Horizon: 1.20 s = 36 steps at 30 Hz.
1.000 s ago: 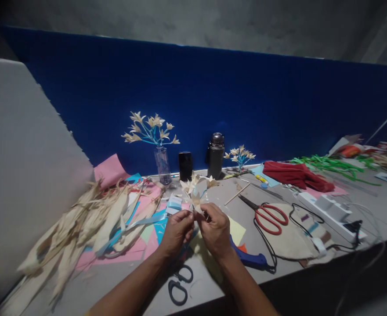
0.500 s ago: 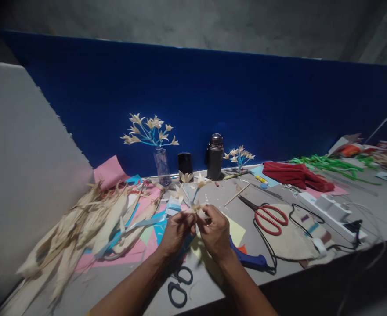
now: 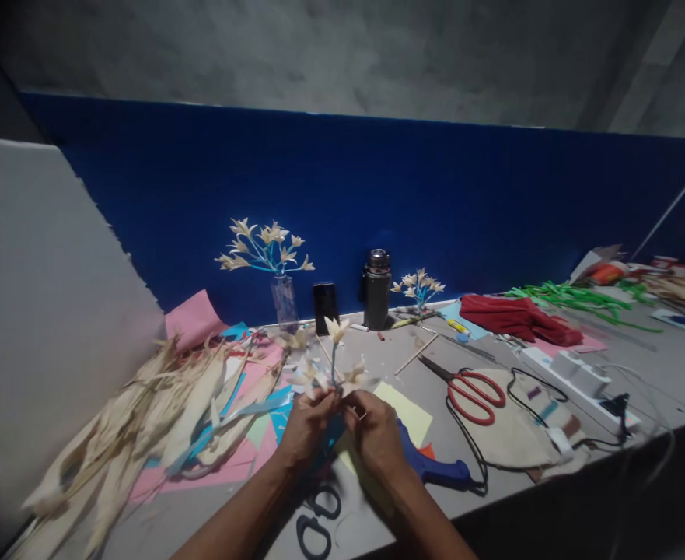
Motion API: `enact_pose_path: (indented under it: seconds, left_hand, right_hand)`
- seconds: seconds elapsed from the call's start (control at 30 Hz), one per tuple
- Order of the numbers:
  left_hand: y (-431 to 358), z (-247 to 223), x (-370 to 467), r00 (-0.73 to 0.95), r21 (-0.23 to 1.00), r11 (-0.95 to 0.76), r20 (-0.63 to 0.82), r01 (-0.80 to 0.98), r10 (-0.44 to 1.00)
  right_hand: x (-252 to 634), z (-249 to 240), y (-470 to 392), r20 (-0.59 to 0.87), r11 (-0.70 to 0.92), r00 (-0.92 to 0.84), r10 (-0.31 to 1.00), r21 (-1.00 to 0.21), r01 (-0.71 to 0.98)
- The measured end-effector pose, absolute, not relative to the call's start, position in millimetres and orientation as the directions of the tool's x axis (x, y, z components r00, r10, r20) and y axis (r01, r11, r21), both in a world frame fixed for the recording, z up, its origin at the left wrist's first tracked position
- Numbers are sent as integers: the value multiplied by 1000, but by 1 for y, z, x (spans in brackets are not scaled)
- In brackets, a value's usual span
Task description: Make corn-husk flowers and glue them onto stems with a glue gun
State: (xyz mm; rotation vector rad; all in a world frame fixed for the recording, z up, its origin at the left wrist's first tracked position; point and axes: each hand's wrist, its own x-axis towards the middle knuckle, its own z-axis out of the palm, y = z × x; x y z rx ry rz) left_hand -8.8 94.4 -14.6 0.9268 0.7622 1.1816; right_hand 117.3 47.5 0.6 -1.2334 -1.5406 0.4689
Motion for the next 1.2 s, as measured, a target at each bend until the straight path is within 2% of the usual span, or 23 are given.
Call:
enact_pose_path:
  seconds: [0.17, 0.47, 0.53, 0.67, 0.8, 1.0, 1.1, 1.2]
  left_hand:
    - [92, -8, -10, 239, 896, 110, -5, -431, 971]
    - [94, -9, -12, 175, 944, -15, 76, -328, 982]
    - [96, -13, -12, 148, 949, -41, 92, -314, 985]
    - [96, -18, -12, 131, 953, -94, 136, -288, 982]
    - [94, -17, -14, 159, 957, -108, 154, -268, 975]
    - [94, -5, -17, 120, 969, -106, 135, -222, 984]
    - [94, -3, -18, 133, 985, -83, 103, -151, 986]
    - [94, -5, -17, 140, 982, -122, 142, -144, 980]
  right_hand:
    - [117, -3, 47, 449, 372, 130, 884, -844, 387]
    - [121, -8, 53, 452, 340, 94, 887, -776, 532]
    - [121, -11, 53, 470, 342, 69, 880, -728, 594]
    - [120, -19, 55, 553, 325, 36, 833, -540, 777]
    - [116, -23, 57, 622, 343, 7, 783, -441, 830]
    - [114, -19, 59, 647, 401, -36, 762, -426, 811]
    - [117, -14, 59, 641, 438, -38, 767, -479, 761]
    - [117, -10, 59, 630, 455, -21, 776, -536, 712]
